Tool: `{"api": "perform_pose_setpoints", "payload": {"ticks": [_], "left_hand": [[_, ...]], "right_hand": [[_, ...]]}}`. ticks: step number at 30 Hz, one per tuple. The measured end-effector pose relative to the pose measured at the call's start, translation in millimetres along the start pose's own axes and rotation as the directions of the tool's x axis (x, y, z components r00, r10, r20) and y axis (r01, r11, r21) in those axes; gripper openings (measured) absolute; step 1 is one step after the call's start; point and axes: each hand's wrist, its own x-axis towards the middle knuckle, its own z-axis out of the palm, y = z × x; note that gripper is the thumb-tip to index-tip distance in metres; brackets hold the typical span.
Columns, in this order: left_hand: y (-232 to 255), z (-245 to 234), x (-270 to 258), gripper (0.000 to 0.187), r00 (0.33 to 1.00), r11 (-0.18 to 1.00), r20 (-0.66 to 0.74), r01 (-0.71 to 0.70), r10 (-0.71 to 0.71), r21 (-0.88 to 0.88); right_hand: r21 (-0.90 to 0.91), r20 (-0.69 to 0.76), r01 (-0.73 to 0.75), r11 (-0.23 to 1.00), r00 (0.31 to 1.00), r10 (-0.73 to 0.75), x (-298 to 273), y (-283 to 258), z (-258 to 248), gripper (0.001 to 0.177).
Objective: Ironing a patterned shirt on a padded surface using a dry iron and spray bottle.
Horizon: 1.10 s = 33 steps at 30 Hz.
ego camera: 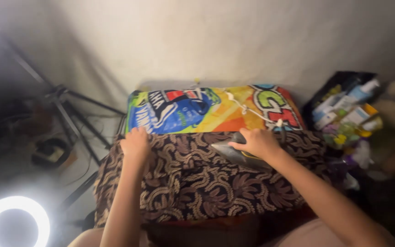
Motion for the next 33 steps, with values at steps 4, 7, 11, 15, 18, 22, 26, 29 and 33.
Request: {"api": "perform_pose_setpoints", "payload": {"ticks": [4, 7, 11, 15, 18, 22, 26, 29, 33], "left_hand": [[66.2, -27.8, -14.1, 0.067, 0.976, 0.968, 0.177, -0.084, 0.128, -0.236], [80.0, -41.6, -27.7, 0.084, 0.906, 0.983, 0.410, -0.031, 0.104, -0.180], [76.1, -32.6, -25.9, 0.089, 0.884, 0.988, 0.459, -0.022, 0.091, -0.153], [78.6, -35.8, -30.2, 0.089, 0.890, 0.990, 0.447, -0.027, 0.086, -0.138], [79.4, -35.2, -27.8, 0.089, 0.878, 0.990, 0.472, -0.022, 0.084, -0.136], [78.5, -30.7, -22.0, 0.090, 0.852, 0.992, 0.518, -0.017, 0.078, -0.121], [78.5, -31.5, -20.8, 0.091, 0.843, 0.994, 0.533, -0.015, 0.069, -0.105], [79.5, -35.2, -22.4, 0.089, 0.850, 0.994, 0.521, -0.024, 0.076, -0.106], [75.7, -27.9, -20.3, 0.091, 0.861, 0.989, 0.500, -0.026, 0.095, -0.143]], "right_hand": [[-0.016, -0.022, 0.027, 1.000, 0.999, -0.027, 1.7, 34.6, 0.8, 0.062], [-0.051, 0.039, 0.055, 0.997, 0.998, -0.053, -1.2, 85.4, -4.9, 0.060], [-0.004, 0.083, 0.184, 0.983, 0.980, -0.183, -3.4, 164.0, -4.5, 0.053], [0.013, -0.018, 0.196, 0.980, 0.980, -0.196, -4.8, 190.4, -8.8, 0.054], [-0.016, 0.087, 0.174, 0.985, 0.981, -0.172, 1.3, 180.2, -11.6, 0.051], [0.144, 0.134, 0.419, 0.896, 0.889, -0.437, 3.3, 118.8, -5.0, 0.057], [0.352, -0.148, 0.744, 0.567, 0.643, -0.752, -10.1, 28.7, -14.1, 0.051], [0.190, -0.021, 0.778, 0.599, 0.613, -0.790, -35.3, -16.5, -22.1, 0.049], [0.186, 0.060, 0.796, 0.576, 0.576, -0.815, -54.1, 4.5, -26.4, 0.045]]}}
